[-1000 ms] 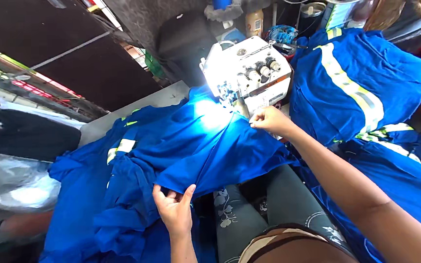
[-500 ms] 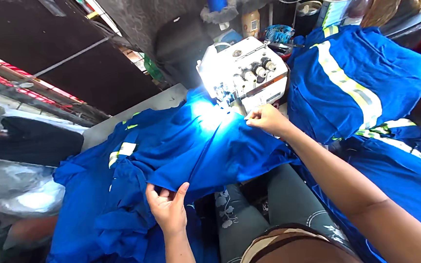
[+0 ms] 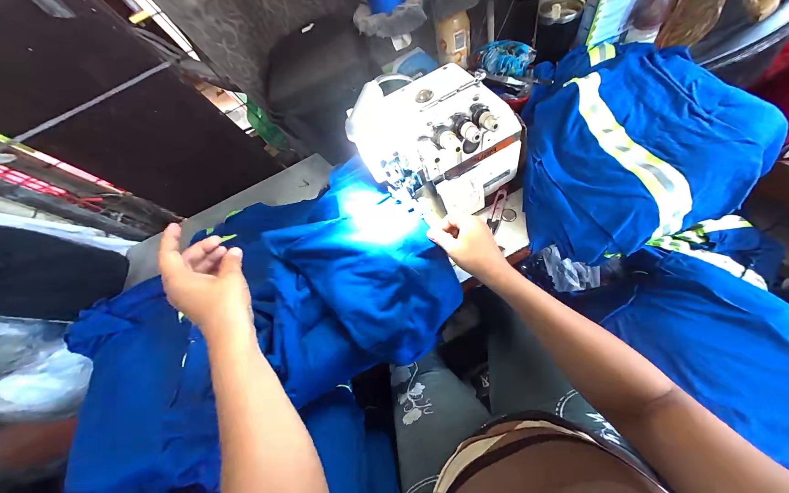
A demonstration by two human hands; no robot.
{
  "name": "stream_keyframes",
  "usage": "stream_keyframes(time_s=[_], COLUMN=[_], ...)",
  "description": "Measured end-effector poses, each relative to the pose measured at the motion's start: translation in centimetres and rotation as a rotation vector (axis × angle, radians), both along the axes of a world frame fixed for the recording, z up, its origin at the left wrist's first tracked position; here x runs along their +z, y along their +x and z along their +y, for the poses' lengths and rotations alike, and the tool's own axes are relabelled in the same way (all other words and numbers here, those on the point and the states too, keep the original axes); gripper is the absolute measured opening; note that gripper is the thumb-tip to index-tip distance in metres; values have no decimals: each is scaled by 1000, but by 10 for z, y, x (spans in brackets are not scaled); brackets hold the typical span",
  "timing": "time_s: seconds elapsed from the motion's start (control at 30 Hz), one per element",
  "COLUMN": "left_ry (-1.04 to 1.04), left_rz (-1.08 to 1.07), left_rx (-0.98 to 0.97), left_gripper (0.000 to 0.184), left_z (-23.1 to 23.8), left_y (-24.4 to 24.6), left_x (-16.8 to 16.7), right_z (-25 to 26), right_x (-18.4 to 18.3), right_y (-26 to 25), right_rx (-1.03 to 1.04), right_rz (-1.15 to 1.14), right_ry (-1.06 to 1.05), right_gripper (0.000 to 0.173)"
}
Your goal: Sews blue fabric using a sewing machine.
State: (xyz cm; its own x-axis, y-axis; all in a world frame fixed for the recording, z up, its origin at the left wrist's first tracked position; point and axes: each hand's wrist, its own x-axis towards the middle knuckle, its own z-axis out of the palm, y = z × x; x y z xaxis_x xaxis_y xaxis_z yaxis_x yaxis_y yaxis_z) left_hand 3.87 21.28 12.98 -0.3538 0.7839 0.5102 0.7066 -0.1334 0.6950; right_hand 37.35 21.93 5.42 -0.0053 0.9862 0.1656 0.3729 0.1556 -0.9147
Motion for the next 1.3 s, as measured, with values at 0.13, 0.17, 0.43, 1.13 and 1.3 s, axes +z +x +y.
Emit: stream_keyframes(time_s=[0.13,0.17,0.43,1.13,1.3], left_ry=[-90,-195,-306,-50,-81], left_rz=[-254,-345,-626,-730,-741], left_rx=[24,66,-65,-241,-218], left_gripper=[54,50,18,45,48], left_z=[-63,-72,-69,-72,-73], left_y=[62,73,73,54,54], left_x=[-59,-74,-78,-73,-82], right_z=[-11,-14,-52,-36,-27], right_x=[-21,-27,-59,-1,-38], right_y=[4,3,-7,14,6], right_rx=[33,68,-11,225,78], right_rz=[120,156,102,203,169], right_ry=[-70,-108,-18,-109,-112], right_gripper=[27,29,38,16,15])
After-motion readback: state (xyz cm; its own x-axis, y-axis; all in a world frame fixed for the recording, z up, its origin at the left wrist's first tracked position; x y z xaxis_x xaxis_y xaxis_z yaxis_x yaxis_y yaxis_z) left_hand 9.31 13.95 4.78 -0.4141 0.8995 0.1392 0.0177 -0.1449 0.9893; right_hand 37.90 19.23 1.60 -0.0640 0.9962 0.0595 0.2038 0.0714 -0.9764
